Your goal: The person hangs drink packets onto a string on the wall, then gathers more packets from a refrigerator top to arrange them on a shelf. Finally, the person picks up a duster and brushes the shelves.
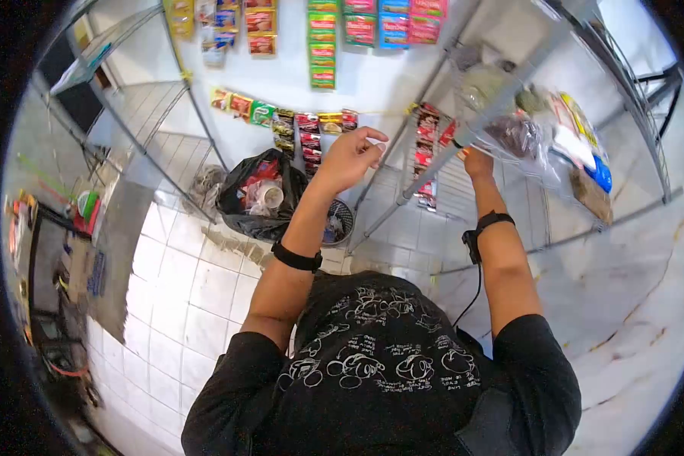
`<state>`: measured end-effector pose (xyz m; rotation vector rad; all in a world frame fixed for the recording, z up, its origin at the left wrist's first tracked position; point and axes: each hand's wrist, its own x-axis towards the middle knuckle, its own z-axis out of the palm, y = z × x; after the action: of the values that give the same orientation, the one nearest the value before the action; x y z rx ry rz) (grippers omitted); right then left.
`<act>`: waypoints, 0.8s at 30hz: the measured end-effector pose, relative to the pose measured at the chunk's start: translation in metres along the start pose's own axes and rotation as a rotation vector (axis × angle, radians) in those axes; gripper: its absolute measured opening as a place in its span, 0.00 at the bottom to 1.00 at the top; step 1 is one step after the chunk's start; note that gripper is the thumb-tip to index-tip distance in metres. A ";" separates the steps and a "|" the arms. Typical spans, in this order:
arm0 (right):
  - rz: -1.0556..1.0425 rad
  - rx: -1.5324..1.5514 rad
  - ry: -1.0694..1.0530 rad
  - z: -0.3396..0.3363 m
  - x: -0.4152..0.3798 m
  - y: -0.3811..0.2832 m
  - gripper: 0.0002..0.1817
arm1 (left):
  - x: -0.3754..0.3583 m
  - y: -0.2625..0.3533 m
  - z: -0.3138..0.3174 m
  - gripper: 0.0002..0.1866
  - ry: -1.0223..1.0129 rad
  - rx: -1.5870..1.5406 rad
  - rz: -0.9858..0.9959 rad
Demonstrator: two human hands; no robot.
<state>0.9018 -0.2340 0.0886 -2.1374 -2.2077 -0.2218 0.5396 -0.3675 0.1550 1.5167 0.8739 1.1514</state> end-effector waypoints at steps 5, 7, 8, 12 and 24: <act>-0.031 0.192 0.077 0.048 0.041 0.021 0.20 | 0.001 -0.044 -0.021 0.12 0.105 -0.067 -0.125; -0.030 0.192 0.062 0.041 0.039 0.009 0.22 | 0.003 -0.054 -0.023 0.12 0.106 -0.047 -0.140; -0.013 0.196 0.044 0.038 0.034 0.002 0.24 | 0.005 -0.059 -0.023 0.12 0.092 -0.023 -0.159; 0.058 0.284 0.409 0.024 0.008 -0.036 0.16 | 0.014 -0.066 -0.018 0.12 0.054 -0.005 -0.195; 0.079 0.150 -0.015 -0.007 -0.034 -0.044 0.20 | 0.051 -0.067 0.009 0.14 -0.175 0.158 -0.232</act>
<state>0.8583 -0.2704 0.0882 -2.1462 -2.0697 -0.0342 0.5646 -0.3068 0.1020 1.5697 1.0085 0.7854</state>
